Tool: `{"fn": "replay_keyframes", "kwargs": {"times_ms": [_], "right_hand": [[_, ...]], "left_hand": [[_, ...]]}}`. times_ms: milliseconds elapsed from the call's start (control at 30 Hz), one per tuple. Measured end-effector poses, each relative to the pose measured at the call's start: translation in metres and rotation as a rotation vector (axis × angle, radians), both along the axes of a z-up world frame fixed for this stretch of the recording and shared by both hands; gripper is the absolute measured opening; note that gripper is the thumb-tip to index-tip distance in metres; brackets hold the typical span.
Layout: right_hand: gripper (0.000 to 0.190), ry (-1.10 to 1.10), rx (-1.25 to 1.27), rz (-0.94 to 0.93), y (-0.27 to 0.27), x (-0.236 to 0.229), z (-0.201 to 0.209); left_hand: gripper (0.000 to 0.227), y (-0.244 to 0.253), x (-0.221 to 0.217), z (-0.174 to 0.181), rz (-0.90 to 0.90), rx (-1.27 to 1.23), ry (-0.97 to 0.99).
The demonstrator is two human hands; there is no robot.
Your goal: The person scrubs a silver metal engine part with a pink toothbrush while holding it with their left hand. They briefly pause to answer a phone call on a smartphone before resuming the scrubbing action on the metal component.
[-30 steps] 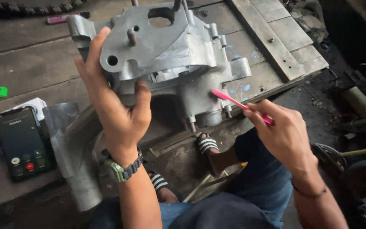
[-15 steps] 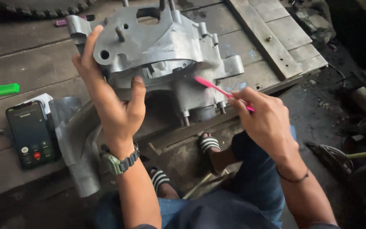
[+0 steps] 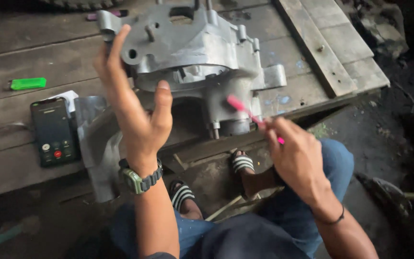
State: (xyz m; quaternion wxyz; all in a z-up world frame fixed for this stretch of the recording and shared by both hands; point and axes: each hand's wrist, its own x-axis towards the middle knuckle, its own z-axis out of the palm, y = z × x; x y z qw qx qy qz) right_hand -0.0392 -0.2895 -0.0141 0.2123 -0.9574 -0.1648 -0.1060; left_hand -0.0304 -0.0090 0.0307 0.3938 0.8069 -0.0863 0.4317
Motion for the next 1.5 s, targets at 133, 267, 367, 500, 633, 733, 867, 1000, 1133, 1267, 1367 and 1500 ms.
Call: {"fn": "replay_keyframes", "kwargs": {"times_ms": [133, 267, 367, 500, 633, 733, 867, 1000, 1133, 1267, 1367, 1500], "right_hand": [[0.016, 0.013, -0.045, -0.026, -0.005, 0.006, 0.002], [0.012, 0.014, -0.077, -0.047, 0.004, -0.004, 0.003], [0.010, -0.010, -0.098, -0.027, -0.001, -0.001, 0.004], [0.001, 0.013, -0.084, -0.013, -0.002, 0.002, -0.001], [0.007, 0.055, -0.054, -0.016, -0.002, -0.004, 0.000], [0.012, 0.074, -0.023, -0.066, -0.003, -0.002, 0.002], [0.011, 0.081, -0.036, -0.009, -0.003, -0.003, 0.000], [0.011, 0.013, -0.035, 0.003, -0.005, -0.002, -0.006], [0.011, 0.099, -0.056, 0.006, -0.002, -0.008, -0.001], [0.010, 0.053, -0.052, -0.047, -0.008, -0.005, -0.003], [0.009, 0.047, -0.051, -0.041, -0.006, -0.007, 0.000], [0.010, 0.047, -0.096, -0.047, -0.007, -0.005, 0.001]], "left_hand": [[0.057, 0.006, -0.004, -0.006, -0.027, 0.008, -0.016], [0.062, 0.005, -0.014, -0.011, -0.048, -0.145, 0.023], [0.064, 0.010, -0.027, -0.018, -0.055, -0.202, 0.050], [0.054, 0.017, -0.067, -0.003, 0.091, -0.127, 0.148], [0.043, 0.055, -0.111, -0.004, 0.356, -0.059, 0.145], [0.034, 0.113, -0.130, -0.030, 0.552, -0.016, 0.148], [0.045, 0.180, -0.151, -0.085, 0.658, 0.055, 0.384], [0.046, 0.200, -0.153, -0.099, 0.673, 0.087, 0.512], [0.046, 0.200, -0.147, -0.097, 0.727, 0.047, 0.628], [0.058, 0.192, -0.137, -0.096, 0.821, 0.085, 0.721], [0.065, 0.188, -0.133, -0.097, 0.860, 0.095, 0.733], [0.073, 0.180, -0.126, -0.092, 0.876, 0.117, 0.731]]}}
